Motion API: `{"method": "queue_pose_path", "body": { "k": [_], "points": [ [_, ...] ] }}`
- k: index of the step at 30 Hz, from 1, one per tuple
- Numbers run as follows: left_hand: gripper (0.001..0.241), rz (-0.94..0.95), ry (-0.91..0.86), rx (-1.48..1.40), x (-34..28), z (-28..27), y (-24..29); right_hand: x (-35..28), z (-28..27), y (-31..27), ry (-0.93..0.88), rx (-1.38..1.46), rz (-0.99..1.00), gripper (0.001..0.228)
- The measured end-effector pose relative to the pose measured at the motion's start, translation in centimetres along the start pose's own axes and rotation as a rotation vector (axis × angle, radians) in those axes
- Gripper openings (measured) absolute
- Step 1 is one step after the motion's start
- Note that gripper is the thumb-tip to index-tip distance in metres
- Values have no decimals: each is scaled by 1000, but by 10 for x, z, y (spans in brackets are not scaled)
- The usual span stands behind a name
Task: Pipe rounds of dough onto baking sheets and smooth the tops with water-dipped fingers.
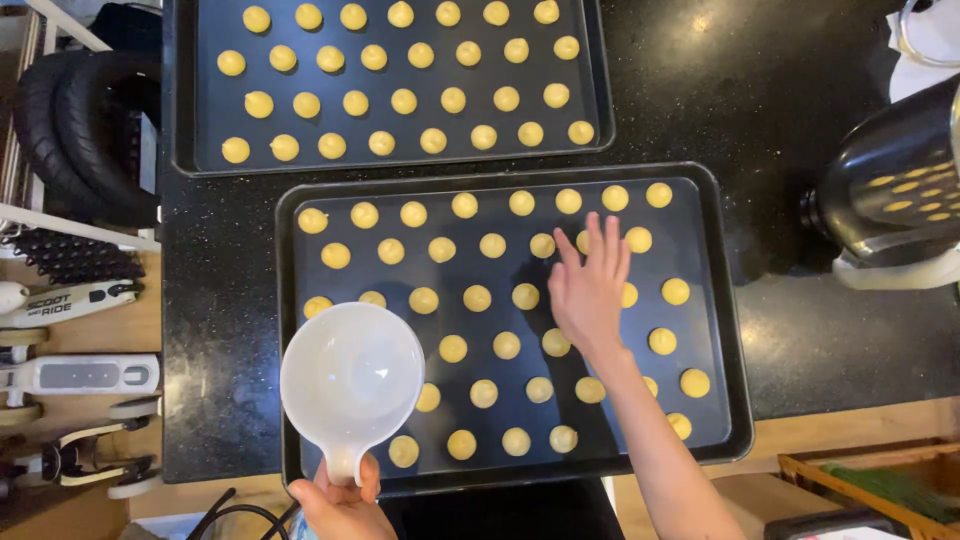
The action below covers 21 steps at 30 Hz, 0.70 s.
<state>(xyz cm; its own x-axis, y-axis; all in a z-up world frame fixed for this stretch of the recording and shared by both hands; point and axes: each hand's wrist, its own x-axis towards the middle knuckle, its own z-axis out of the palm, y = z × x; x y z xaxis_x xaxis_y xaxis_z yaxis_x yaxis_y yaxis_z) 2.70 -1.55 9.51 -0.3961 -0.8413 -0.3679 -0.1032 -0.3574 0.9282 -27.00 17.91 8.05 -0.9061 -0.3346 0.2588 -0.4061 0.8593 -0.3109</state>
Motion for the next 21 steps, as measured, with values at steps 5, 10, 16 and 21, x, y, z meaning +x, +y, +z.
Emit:
{"method": "queue_pose_path", "body": {
  "k": [5,10,16,21],
  "points": [
    [102,50,-41,-21,18,-23,-7,-3,18,-14,-27,-12,1,45],
    [106,56,-125,9,29,-40,-3,-8,14,-24,10,-107,73,44],
    [98,-33,-35,58,45,-47,-27,-30,-59,-123,170,1208,148,54],
    [86,36,-146,171,36,-34,-18,-40,-101,-196,-226,658,-473,56]
  ]
}}
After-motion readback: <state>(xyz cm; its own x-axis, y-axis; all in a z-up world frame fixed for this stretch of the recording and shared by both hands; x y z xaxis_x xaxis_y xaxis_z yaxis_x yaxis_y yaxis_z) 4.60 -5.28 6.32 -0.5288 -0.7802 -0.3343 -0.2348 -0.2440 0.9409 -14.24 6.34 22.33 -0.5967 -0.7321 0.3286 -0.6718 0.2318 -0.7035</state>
